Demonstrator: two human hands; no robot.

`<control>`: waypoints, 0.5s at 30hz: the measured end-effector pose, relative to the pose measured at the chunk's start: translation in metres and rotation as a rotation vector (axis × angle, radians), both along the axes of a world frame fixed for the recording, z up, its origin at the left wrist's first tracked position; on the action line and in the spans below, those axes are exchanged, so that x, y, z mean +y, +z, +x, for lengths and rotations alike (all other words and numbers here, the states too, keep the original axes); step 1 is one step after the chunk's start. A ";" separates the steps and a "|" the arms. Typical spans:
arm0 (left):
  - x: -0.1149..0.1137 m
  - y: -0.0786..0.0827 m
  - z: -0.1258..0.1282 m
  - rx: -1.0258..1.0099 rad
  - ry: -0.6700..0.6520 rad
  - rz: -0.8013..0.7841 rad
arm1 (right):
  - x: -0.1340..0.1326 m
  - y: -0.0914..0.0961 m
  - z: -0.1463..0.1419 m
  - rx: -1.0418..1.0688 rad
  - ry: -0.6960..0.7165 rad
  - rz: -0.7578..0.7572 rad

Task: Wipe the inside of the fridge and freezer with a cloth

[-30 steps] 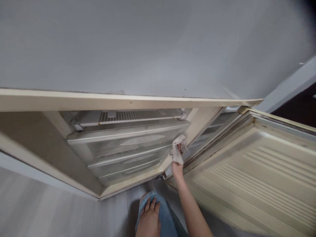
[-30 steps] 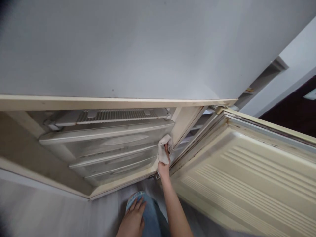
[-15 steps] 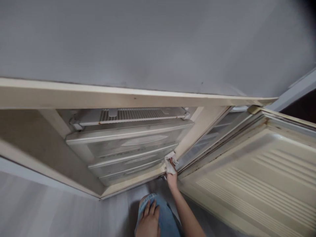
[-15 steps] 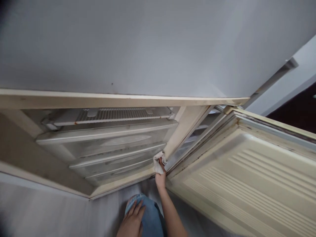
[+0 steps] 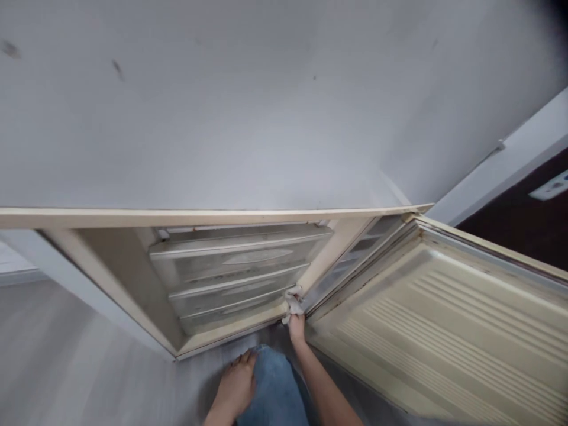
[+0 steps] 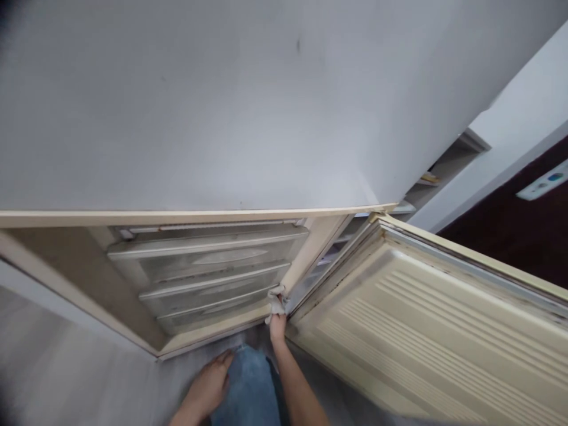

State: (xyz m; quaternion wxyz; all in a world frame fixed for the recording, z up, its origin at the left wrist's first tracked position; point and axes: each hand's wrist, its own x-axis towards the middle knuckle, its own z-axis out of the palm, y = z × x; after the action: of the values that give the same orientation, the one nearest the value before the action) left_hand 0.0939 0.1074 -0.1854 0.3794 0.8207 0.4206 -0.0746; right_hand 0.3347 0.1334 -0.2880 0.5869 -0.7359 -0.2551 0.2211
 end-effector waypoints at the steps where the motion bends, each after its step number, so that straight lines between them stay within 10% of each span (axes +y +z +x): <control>1: 0.003 -0.001 -0.003 -0.006 0.023 -0.001 | 0.001 -0.001 0.001 0.020 -0.005 -0.046; 15: 0.020 -0.051 -0.063 -0.038 0.127 -0.071 | 0.000 -0.011 -0.018 0.230 -0.005 -0.252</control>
State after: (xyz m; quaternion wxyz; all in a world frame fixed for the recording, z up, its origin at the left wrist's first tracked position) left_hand 0.0308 0.1276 -0.2363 0.4201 0.7797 0.4616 -0.0498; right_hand 0.3166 0.1331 -0.2993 0.5160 -0.7742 -0.1546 0.3325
